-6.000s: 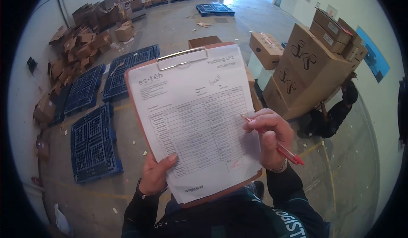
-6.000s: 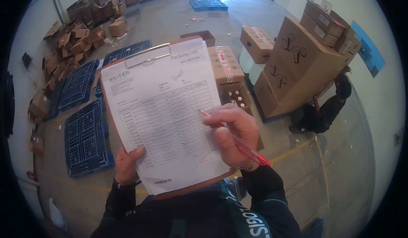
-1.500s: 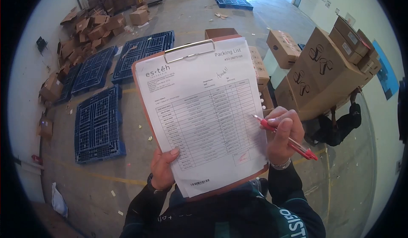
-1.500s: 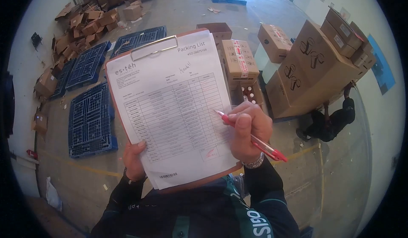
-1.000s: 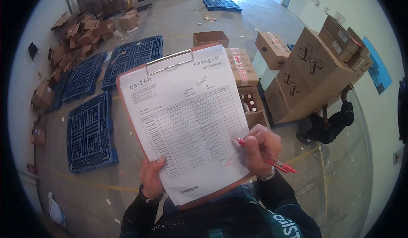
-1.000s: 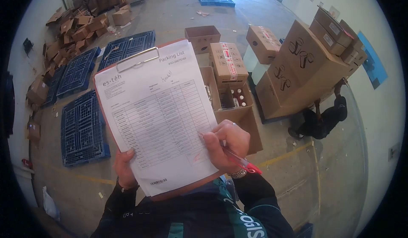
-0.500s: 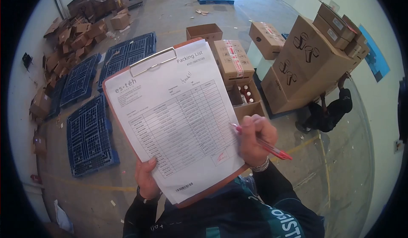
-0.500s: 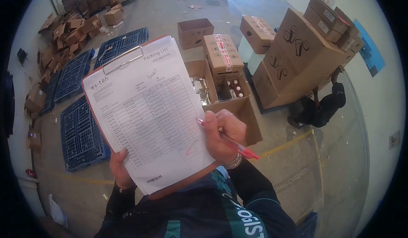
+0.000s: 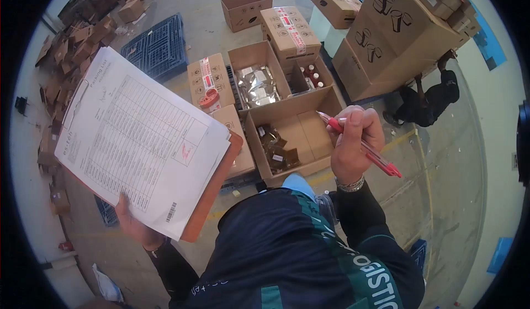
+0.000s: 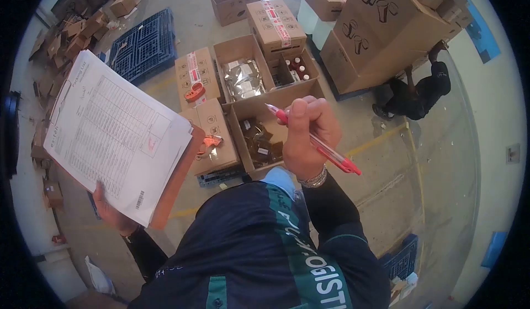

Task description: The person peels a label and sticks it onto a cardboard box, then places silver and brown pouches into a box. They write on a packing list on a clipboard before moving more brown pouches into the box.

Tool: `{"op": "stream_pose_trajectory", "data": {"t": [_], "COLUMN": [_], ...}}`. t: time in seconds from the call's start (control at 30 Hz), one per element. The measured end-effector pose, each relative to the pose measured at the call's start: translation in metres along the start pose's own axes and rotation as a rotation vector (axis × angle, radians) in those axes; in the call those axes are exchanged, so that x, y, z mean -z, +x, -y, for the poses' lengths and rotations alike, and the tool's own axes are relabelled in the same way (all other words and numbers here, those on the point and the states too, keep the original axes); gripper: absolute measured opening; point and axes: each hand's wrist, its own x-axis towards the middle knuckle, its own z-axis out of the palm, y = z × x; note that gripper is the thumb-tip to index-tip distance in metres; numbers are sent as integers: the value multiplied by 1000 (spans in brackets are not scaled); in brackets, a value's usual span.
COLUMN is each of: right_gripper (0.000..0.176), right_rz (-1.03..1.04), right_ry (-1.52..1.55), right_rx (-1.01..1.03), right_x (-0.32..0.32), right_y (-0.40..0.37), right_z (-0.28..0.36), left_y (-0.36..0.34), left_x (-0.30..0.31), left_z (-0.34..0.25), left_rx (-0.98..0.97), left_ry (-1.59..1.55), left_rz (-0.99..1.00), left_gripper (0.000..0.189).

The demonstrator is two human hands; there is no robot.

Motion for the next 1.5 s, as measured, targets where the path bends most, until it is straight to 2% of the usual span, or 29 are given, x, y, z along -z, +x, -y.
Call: {"op": "stream_pose_trajectory", "data": {"t": [0.03, 0.13, 0.23, 0.37, 0.43, 0.53, 0.73, 1.03, 1.33, 1.5], "right_gripper": [26, 26, 24, 25, 27, 31, 32, 35, 35, 33], "right_rz": [7, 19, 24, 77, 106, 150, 166, 189, 206, 226], "right_ry": [2, 4, 0, 19, 27, -7, 11, -18, -39, -34], "right_rx": [2, 8, 16, 21, 6, 7, 11, 0, -18, -9], "right_x": [2, 4, 3, -1, -3, -1, 2, -1, 2, 3], "right_y": [0, -2, -2, -7, -11, -15, -15, -17, -17, -17], "right_z": [-2, -7, -9, -11, -14, -15, -19, -17, -15, -13], "left_y": [0, -2, -1, -13, -10, -10, -9, -15, -22, -24], "left_x": [1, -2, -7, -16, -36, -42, -36, -41, -45, -56], "left_z": [0, 2, 6, 23, 29, 35, 41, 32, 25, 23], "left_rx": [-2, 152, 323, 316, 369, 440, 343, 364, 318, 270], "left_ry": [37, -71, -174, -79, -190, -339, -218, -242, -113, -188], "left_rz": [19, -73, -46, -27, -48, 21, 92, 94, 77, 92], "left_gripper": [55, 54, 51, 52, 54, 53, 53, 54, 56, 50]}}
